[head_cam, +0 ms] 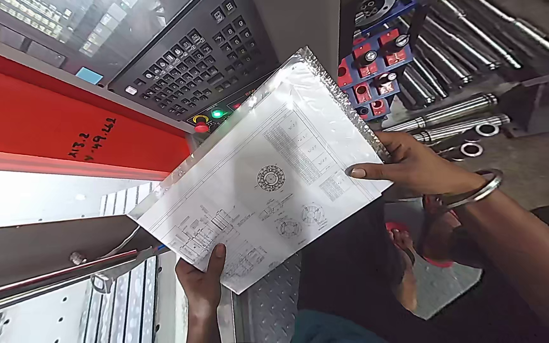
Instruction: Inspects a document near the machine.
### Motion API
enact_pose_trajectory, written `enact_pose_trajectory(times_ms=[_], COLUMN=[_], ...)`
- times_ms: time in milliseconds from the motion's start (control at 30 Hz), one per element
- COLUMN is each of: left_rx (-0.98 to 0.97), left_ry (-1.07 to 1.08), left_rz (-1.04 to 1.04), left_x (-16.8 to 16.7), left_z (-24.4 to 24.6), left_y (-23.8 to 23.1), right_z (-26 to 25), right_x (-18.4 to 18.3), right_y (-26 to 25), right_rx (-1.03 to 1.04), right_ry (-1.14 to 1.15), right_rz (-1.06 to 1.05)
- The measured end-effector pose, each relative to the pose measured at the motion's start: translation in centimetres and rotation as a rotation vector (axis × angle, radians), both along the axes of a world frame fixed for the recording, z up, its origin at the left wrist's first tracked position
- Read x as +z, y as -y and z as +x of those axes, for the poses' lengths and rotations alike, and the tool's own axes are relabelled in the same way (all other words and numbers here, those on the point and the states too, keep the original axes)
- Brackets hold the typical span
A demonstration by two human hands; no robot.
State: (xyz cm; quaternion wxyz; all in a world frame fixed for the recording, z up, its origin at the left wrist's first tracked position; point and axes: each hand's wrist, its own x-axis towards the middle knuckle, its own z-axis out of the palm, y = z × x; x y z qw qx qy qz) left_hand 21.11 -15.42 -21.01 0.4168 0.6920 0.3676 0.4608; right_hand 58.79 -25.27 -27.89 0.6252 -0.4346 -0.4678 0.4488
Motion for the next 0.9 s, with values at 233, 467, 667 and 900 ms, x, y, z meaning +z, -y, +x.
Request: enact_pose_trajectory(times_ms=[233, 467, 667, 900], left_rx=[-0.012, -0.025, -0.069, -0.059], left_ry=[-0.013, -0.015, 0.002, -0.006], left_rz=[0.019, 0.03, 0.04, 0.055], left_x=[0.08, 0.1, 0.16, 0.14], left_z=[0.04, 0.02, -0.04, 0.07], left_y=[-0.12, -0.23, -0.42, -0.37], right_z=[0.11, 0.07, 0.09, 0.15], right_x=[0.08, 0.34, 0.34, 0.22], right_y=[-0.04, 0.05, 0.0, 0.08], right_rx=[0.004, -0.001, 0.005, 0.008], right_ry=[-0.004, -0.012, -0.024, -0.028], right_rz=[0.003, -0.008, 0.007, 0.011])
